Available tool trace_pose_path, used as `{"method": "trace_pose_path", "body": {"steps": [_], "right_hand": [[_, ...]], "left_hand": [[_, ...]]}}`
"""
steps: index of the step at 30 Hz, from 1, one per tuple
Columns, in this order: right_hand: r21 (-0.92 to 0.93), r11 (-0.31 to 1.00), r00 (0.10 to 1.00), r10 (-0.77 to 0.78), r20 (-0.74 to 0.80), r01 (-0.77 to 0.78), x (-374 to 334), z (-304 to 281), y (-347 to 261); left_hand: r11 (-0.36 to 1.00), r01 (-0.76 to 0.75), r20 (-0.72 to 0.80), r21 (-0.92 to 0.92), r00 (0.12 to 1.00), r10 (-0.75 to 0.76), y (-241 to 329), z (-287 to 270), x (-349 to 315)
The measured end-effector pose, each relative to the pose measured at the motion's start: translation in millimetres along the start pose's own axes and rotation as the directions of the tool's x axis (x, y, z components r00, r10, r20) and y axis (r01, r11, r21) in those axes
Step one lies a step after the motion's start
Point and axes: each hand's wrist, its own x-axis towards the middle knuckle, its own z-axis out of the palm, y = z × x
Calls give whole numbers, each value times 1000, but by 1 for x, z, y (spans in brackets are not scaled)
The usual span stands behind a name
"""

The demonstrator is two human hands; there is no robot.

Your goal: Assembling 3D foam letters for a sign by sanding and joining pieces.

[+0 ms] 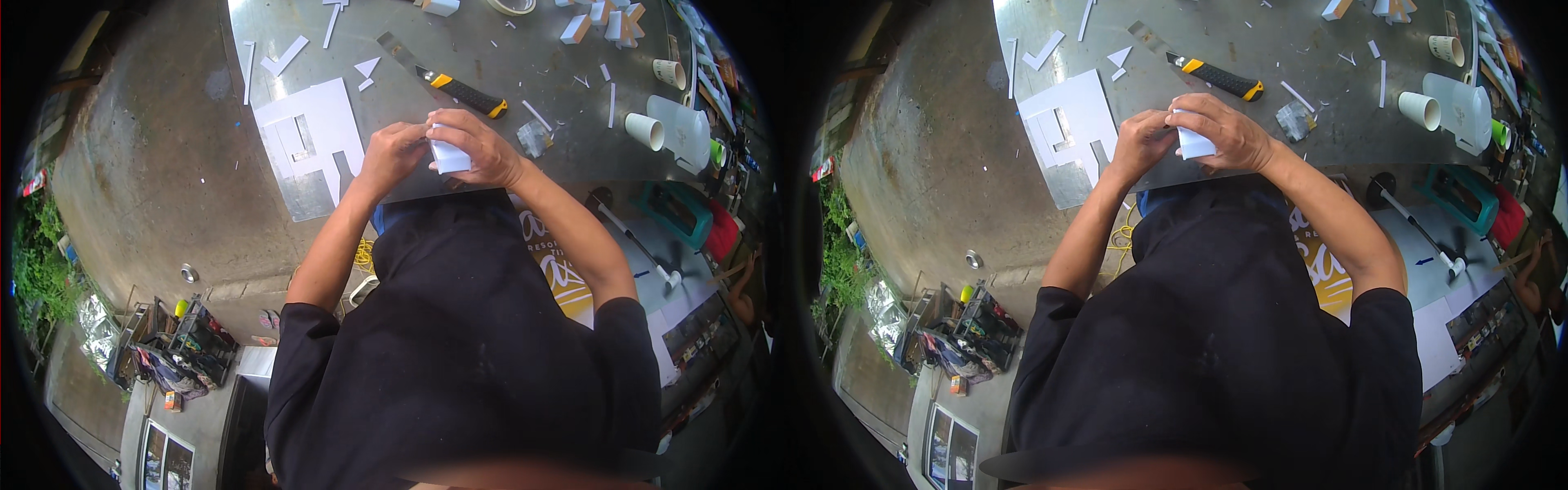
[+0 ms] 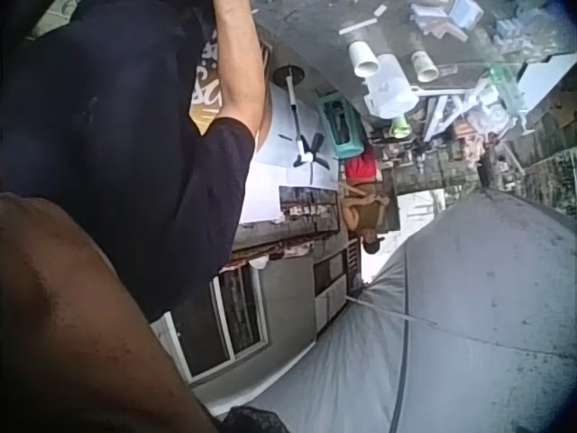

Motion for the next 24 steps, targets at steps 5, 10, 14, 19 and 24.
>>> {"method": "trace_pose_path", "body": {"steps": [5,10,14,19,24], "right_hand": [[-16,999,999,35,28,-34,-13,8,11],[-99,991,996,93,-5,-93,-9,4,10],[-38,954,954,296,-47,-298,-26,-1,18],[-141,969,979,191,-76,-201,-41,12,37],[-127,974,982,178,-65,-186,-45,14,44]], "left_hand": [[998,53,6,-28,999,-53,-8,11,-6],[993,119,49,19,992,-120,-1,9,-4],[990,137,15,40,990,-137,-2,14,-7],[983,147,-22,107,989,-145,-7,21,-13],[981,150,-53,121,988,-145,-6,26,-14]]}}
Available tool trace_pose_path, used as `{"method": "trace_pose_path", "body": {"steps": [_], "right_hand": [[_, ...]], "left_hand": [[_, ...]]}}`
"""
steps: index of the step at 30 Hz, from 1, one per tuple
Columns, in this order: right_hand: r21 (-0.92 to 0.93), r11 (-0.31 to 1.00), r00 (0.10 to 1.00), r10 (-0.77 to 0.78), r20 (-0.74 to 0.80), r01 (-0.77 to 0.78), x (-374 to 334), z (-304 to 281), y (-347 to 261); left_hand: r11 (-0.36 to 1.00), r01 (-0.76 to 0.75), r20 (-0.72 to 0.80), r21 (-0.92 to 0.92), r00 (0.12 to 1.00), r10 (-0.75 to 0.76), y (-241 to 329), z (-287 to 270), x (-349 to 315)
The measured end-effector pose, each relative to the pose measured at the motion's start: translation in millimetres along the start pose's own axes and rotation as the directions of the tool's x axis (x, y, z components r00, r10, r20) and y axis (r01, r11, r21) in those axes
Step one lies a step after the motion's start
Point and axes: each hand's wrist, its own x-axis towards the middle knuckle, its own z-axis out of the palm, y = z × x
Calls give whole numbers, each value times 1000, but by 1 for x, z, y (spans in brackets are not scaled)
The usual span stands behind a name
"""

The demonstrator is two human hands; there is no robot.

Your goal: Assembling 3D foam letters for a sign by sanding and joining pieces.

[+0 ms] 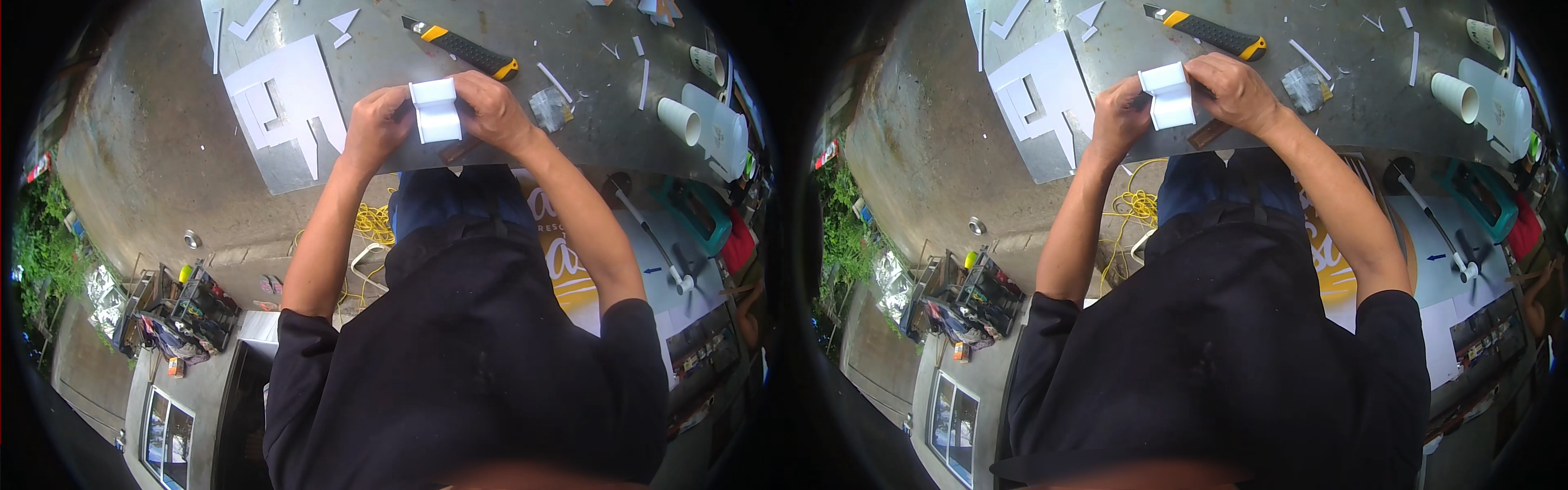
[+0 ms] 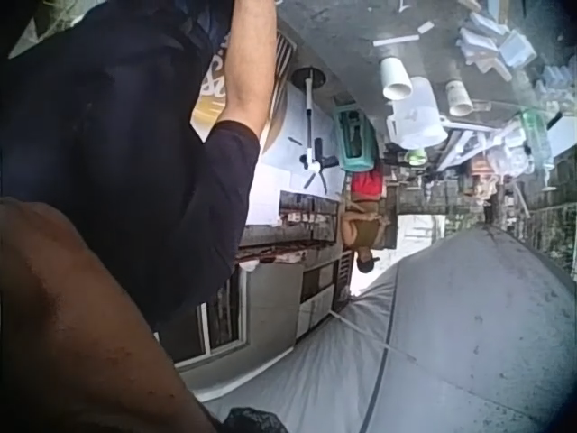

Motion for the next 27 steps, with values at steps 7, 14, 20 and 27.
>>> {"method": "trace_pose_path", "body": {"steps": [7,14,20,27], "right_hand": [[-40,999,998,-27,60,29,10,-9,-3],[-55,998,997,0,73,4,6,-6,-1],[-67,998,995,-13,99,20,8,-7,1],[-62,998,995,11,102,-5,6,-6,-1]], "left_hand": [[1000,-20,-32,-14,999,20,2,-1,0],[999,-35,-50,0,998,35,2,0,1],[998,-59,-23,5,998,59,-2,-2,4],[998,-62,-23,-28,998,61,-5,0,2]]}}
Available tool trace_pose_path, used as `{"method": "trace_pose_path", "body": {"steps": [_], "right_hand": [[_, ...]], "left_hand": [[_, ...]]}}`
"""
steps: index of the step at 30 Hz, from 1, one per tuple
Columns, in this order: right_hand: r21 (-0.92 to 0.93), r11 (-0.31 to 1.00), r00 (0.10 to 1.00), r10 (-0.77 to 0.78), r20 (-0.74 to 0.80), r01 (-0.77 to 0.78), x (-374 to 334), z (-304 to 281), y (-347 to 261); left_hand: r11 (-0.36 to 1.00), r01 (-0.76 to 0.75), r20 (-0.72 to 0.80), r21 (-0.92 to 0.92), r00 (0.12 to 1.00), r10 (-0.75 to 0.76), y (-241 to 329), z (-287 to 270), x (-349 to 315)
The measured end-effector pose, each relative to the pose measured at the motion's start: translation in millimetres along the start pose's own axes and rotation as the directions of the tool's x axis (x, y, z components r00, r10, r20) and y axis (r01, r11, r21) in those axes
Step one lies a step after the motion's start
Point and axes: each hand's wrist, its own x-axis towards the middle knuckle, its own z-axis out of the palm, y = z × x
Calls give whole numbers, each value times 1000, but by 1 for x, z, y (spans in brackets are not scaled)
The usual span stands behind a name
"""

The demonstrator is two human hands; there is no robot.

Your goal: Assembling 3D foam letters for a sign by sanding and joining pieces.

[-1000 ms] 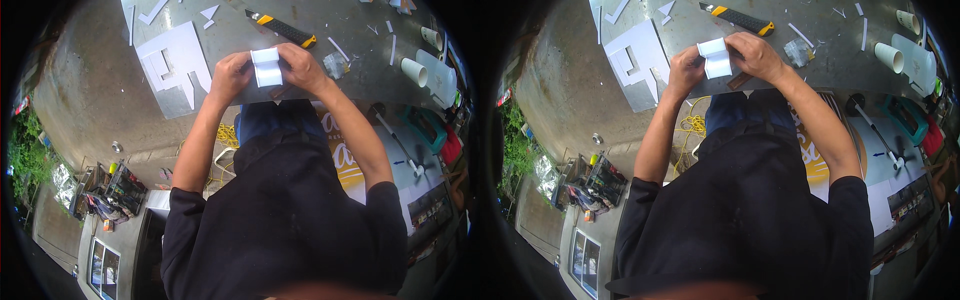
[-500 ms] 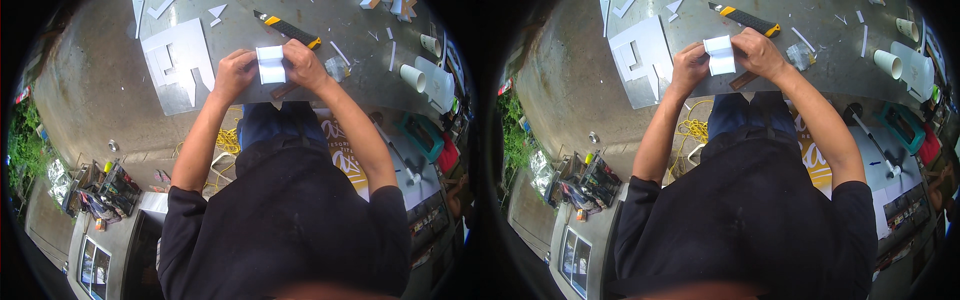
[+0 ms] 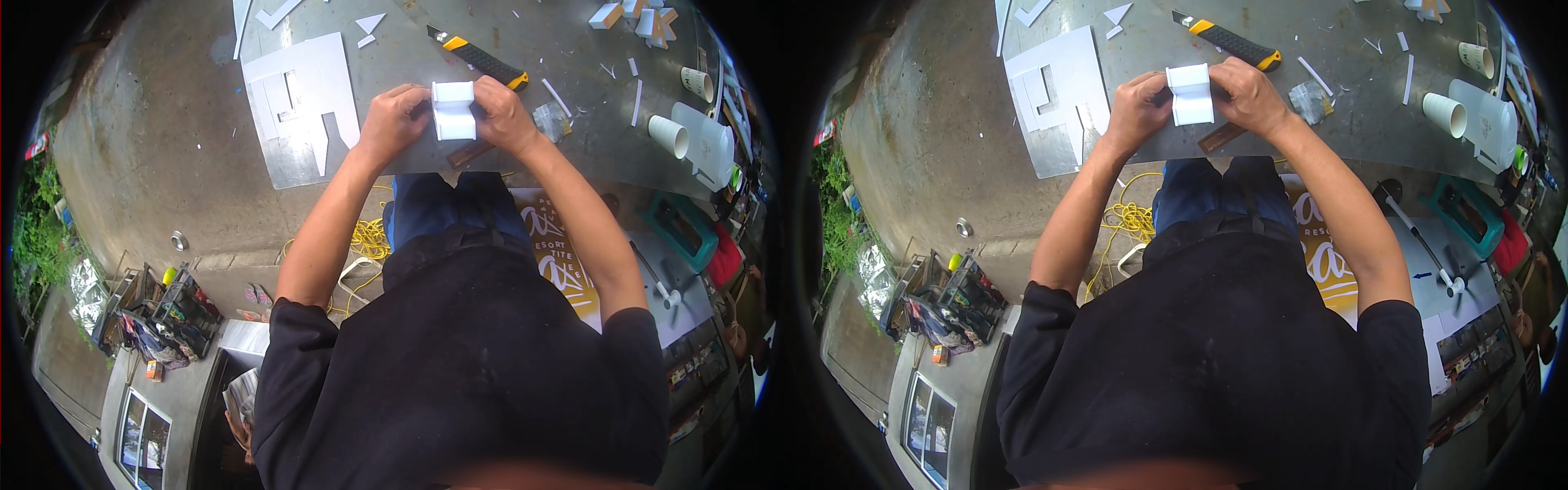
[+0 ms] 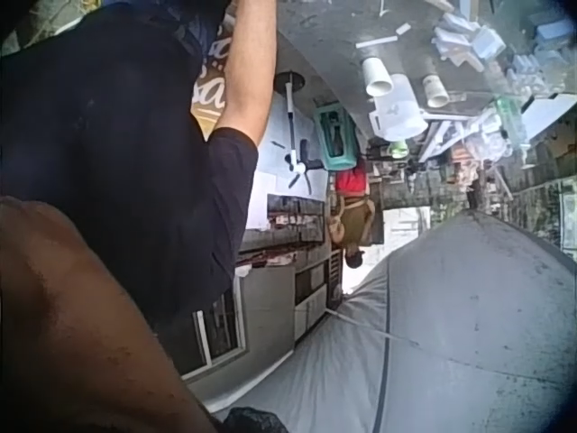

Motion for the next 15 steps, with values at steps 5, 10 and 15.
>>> {"method": "trace_pose_path", "body": {"steps": [5,10,15], "right_hand": [[5,1000,1000,0,2,0,1,0,-3],[-1,998,997,71,41,-71,-3,-2,-13],[118,989,996,93,-7,-92,-5,-32,-55]], "left_hand": [[1000,-3,-14,-29,1000,3,-2,1,-1],[1000,9,82,-17,997,-8,7,-7,3],[987,115,161,-112,982,-96,68,-42,-1]]}}
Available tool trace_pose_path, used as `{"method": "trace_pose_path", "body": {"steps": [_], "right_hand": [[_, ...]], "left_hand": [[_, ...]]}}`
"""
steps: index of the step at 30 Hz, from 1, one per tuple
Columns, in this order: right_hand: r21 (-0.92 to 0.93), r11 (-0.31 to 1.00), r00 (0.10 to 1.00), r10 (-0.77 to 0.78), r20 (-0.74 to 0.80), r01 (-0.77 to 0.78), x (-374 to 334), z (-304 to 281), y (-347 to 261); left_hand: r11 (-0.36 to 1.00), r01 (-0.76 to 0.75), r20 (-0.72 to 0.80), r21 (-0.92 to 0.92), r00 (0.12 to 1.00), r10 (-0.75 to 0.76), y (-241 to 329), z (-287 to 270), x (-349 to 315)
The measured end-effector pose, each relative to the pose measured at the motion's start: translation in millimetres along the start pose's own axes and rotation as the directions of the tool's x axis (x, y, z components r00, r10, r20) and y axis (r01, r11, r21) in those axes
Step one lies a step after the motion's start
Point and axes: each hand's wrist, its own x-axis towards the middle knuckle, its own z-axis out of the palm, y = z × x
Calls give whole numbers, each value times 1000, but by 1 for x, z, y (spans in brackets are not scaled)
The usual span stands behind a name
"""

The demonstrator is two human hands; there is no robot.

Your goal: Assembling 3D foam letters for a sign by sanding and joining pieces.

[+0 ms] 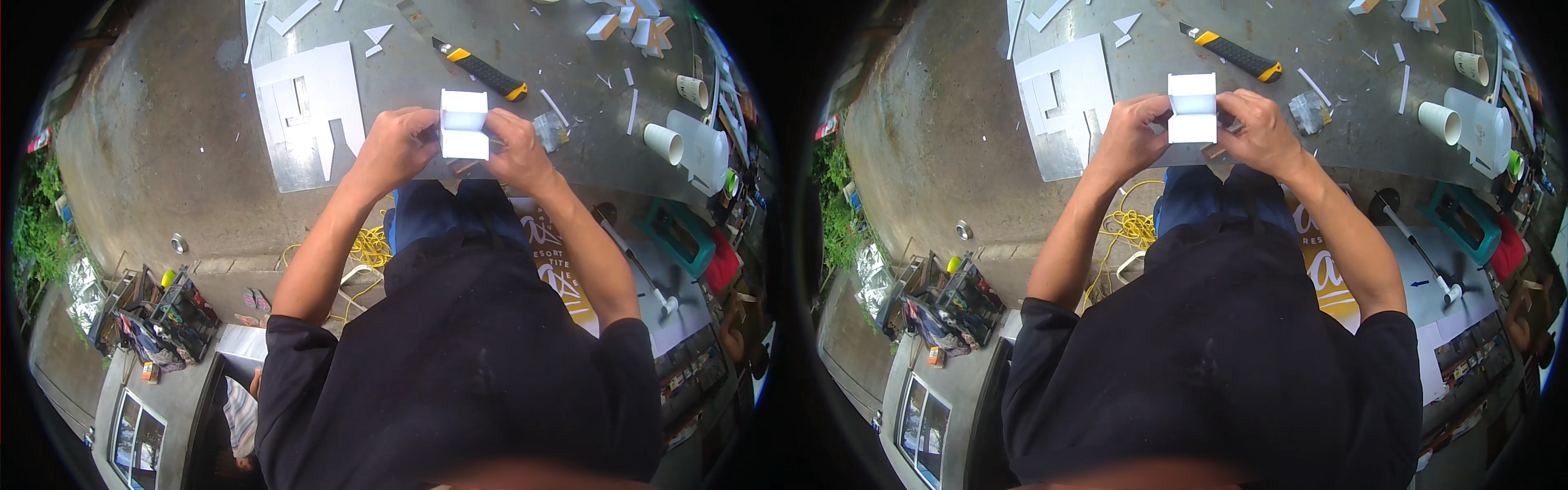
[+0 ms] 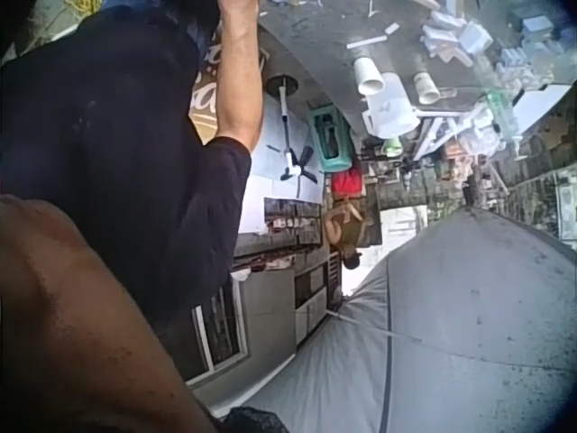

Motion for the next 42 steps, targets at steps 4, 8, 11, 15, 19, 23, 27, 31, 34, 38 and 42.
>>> {"method": "trace_pose_path", "body": {"steps": [4,8,11,15,19,23,27,31,34,38,42], "right_hand": [[187,967,984,175,20,-176,-2,-27,-41],[321,919,972,234,22,-228,-8,-48,-75],[466,870,974,218,-67,-163,-19,-55,-86],[384,922,971,135,-196,-51,-25,-61,-108],[624,758,923,356,-148,-193,-28,-64,-124],[837,533,874,458,-160,-126,-23,-63,-138],[860,483,861,495,-114,-164,-12,-67,-148],[827,498,850,525,-48,-260,-3,-75,-160],[759,556,858,514,8,-339,3,-81,-170],[628,701,877,476,-59,-338,10,-77,-181],[680,687,876,463,-139,-256,6,-68,-184]], "left_hand": [[951,207,-64,-228,972,-227,56,-18,-6],[998,-6,-78,-67,997,0,93,-29,-16],[995,-99,-149,-12,984,96,121,-31,-20],[960,-236,-247,150,931,268,149,-30,-26],[914,-272,-250,302,902,351,168,-29,-29],[880,-297,-196,371,901,386,173,-28,-27],[911,-250,-186,329,928,322,175,-27,-25],[925,-224,-291,307,904,315,172,-22,-22],[957,-146,-389,250,890,237,169,-13,-23],[977,-157,-503,141,839,207,164,-13,-25],[978,-175,-553,113,807,208,171,-17,-32]]}}
